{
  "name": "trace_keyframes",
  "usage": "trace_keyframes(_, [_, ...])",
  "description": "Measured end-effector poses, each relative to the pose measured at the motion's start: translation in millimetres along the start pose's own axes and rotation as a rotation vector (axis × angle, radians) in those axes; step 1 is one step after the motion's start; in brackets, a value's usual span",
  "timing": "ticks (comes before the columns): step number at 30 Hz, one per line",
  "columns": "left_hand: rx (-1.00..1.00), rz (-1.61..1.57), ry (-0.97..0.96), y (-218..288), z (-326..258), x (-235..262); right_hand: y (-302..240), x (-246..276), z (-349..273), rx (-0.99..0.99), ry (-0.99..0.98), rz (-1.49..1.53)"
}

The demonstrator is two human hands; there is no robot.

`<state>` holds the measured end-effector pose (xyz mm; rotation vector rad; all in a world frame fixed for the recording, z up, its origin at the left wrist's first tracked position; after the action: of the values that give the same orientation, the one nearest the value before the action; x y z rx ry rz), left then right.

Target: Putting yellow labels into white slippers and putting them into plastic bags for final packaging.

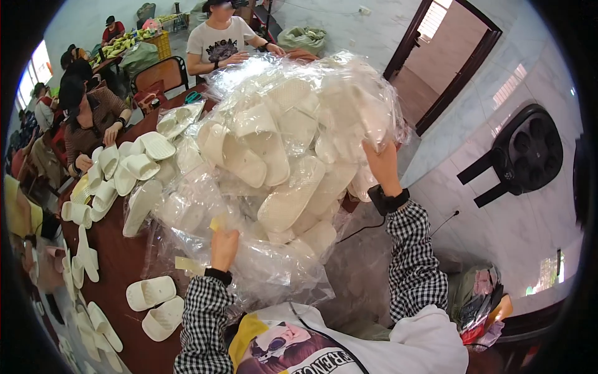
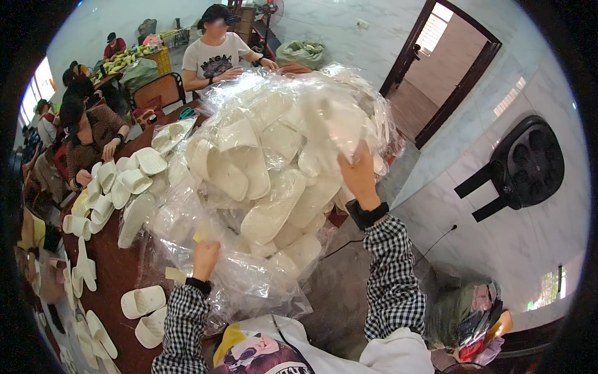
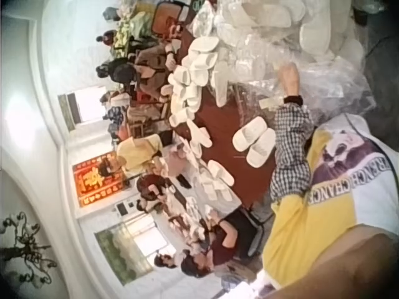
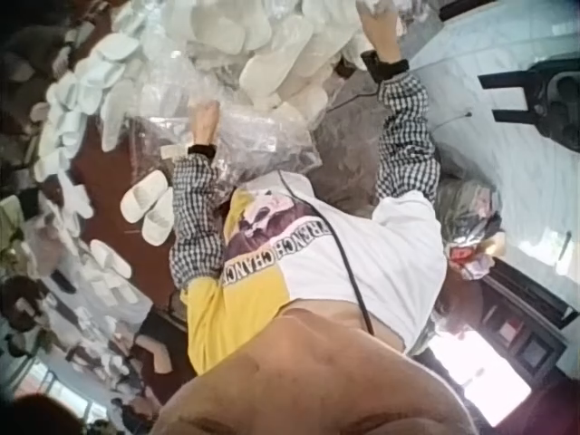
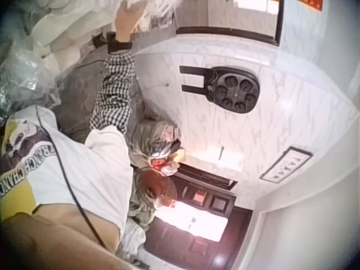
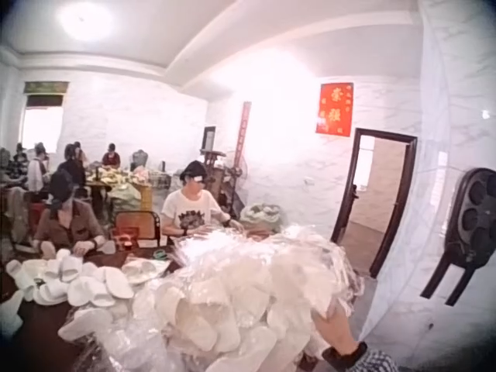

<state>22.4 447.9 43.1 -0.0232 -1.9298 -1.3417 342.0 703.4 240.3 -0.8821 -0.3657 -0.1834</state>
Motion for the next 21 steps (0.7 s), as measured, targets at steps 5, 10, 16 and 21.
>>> trace_keyframes(5, [-0.048, -0.028, 0.04, -32, 66, -11, -123, -54, 16, 0.241, -0.097, 0.054])
trace_keyframes(10, [0.084, -0.776, -0.177, 70, 63, -47, -222, -67, 14, 0.593, -0.177, -0.026])
trace_keyframes(16, [-0.831, 0.224, 0.419, 77, 2, -50, -206, -192, -61, 0.713, -0.544, -0.448])
trace_keyframes(21, [-0.379, 0.135, -0.047, 79, -108, -42, 27, -254, -86, -0.005, -1.339, -0.563])
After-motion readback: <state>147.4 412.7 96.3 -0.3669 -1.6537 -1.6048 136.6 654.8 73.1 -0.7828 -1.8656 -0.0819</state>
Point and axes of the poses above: each hand's wrist, its own z-axis towards the middle knuckle, its own x-axis out of the back of the hand, y = z × x, the point moved 5 cm from there along z, towards the middle knuckle, and after that the axes turned 5 degrees about z, right-handed, at the moved point
